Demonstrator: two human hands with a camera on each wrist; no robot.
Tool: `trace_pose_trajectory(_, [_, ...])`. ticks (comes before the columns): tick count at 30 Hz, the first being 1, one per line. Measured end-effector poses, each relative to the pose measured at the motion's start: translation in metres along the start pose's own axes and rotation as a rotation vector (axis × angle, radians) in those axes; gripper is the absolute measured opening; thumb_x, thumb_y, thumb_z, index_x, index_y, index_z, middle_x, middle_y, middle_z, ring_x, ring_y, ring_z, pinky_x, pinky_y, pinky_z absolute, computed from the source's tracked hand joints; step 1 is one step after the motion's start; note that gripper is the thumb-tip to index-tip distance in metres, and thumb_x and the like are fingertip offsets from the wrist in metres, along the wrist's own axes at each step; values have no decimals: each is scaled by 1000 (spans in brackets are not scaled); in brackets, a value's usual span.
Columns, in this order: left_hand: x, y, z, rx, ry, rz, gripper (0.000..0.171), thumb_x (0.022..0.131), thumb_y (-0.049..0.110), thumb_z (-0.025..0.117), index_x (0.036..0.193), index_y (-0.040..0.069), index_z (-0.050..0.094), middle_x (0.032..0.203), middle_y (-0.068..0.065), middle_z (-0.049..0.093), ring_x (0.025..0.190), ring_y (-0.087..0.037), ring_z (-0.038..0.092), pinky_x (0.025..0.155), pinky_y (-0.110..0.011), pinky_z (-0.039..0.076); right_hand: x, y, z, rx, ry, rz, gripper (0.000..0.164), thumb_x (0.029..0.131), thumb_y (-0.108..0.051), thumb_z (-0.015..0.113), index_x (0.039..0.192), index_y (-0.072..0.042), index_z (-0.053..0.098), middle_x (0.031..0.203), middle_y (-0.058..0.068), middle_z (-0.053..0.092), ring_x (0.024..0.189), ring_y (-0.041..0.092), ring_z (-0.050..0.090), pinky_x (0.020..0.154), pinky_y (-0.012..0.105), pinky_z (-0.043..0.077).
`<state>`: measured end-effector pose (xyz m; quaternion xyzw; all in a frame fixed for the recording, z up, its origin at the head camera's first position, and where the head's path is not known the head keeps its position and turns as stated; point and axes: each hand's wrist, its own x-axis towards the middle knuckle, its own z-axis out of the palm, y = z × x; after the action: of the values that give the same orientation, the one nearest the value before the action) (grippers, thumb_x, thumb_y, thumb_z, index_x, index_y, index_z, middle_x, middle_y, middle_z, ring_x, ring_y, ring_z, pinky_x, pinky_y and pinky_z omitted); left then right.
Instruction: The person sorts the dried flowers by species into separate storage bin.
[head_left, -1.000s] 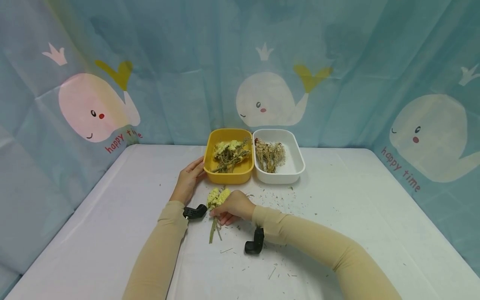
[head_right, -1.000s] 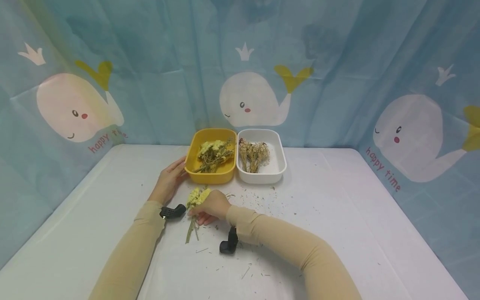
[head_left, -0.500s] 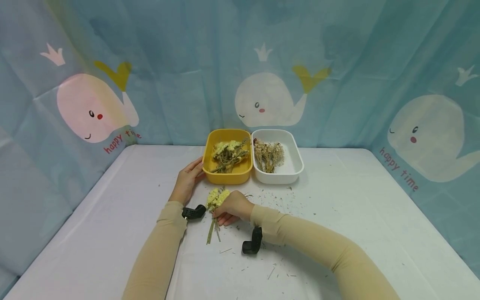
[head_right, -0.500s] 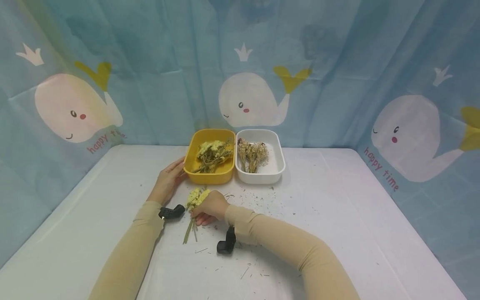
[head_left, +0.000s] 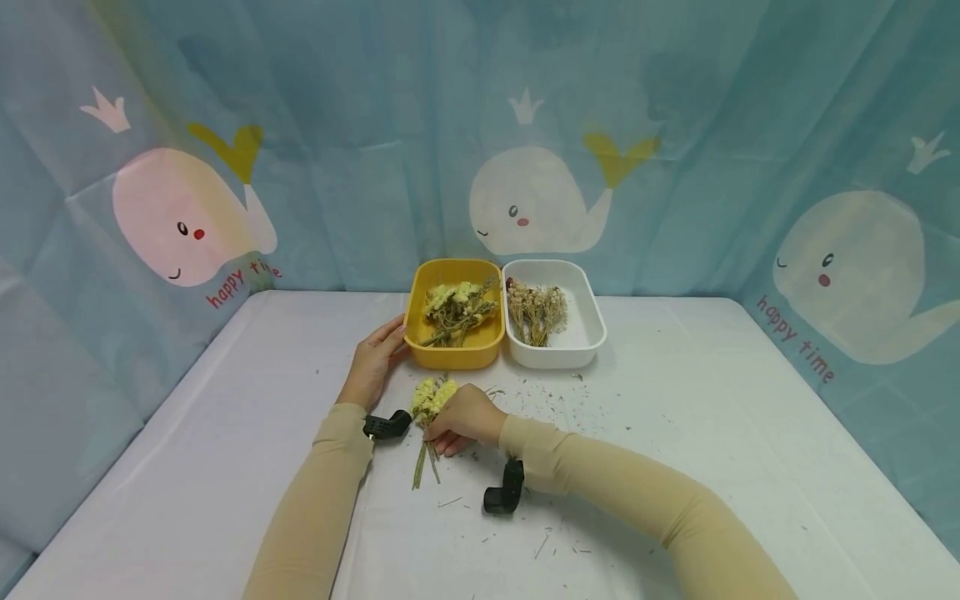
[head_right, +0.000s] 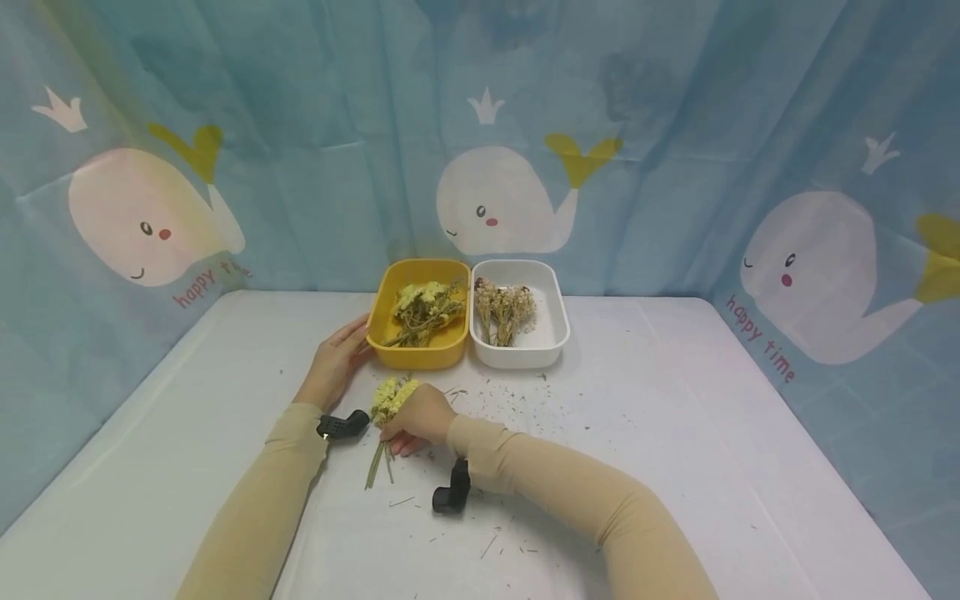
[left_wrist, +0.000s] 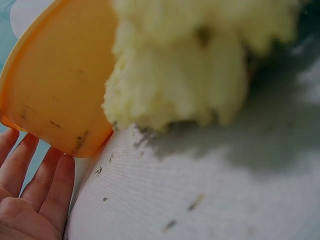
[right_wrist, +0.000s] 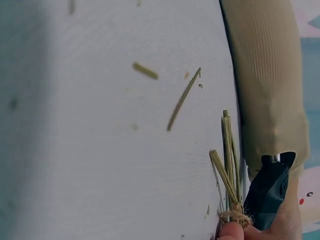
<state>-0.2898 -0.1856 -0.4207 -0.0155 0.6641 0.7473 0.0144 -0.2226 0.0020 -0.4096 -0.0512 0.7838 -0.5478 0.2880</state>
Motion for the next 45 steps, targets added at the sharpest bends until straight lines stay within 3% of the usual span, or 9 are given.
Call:
trace_pose_trajectory(10, [-1,0,1,4,-2,-3,52,105,26,52,153,10,41,160,-11,37,144,-30,42,120,-40,39,-1,8,-7,67,-48,-17,9,82,-3,78,85,6,78,65,13,73,48,10,66,52,24,61])
trace_pose_trajectory(23, [0,-1,0,-15,-5,-7,52,104,24,53,153,9,41,160,-12,37,145,-31,40,121,-41,37,-14,13,-14,119,-61,-19,10,82,-2,77,87,6,76,67,11,73,53,11,68,58,27,63])
trace_pose_trajectory(33, [1,0,0,7,0,-10,52,104,26,53,153,11,41,160,-10,37,145,-30,41,121,-40,38,-33,5,-26,148,-72,-57,20,85,-1,73,100,13,72,78,8,75,58,9,68,65,27,64])
trace_pose_trajectory(45, [3,-3,-1,-1,14,-9,52,104,27,54,152,11,42,158,-12,40,144,-30,42,120,-41,38,-57,-12,-35,131,-90,-154,19,84,-4,73,96,11,74,77,3,74,61,10,69,70,32,65])
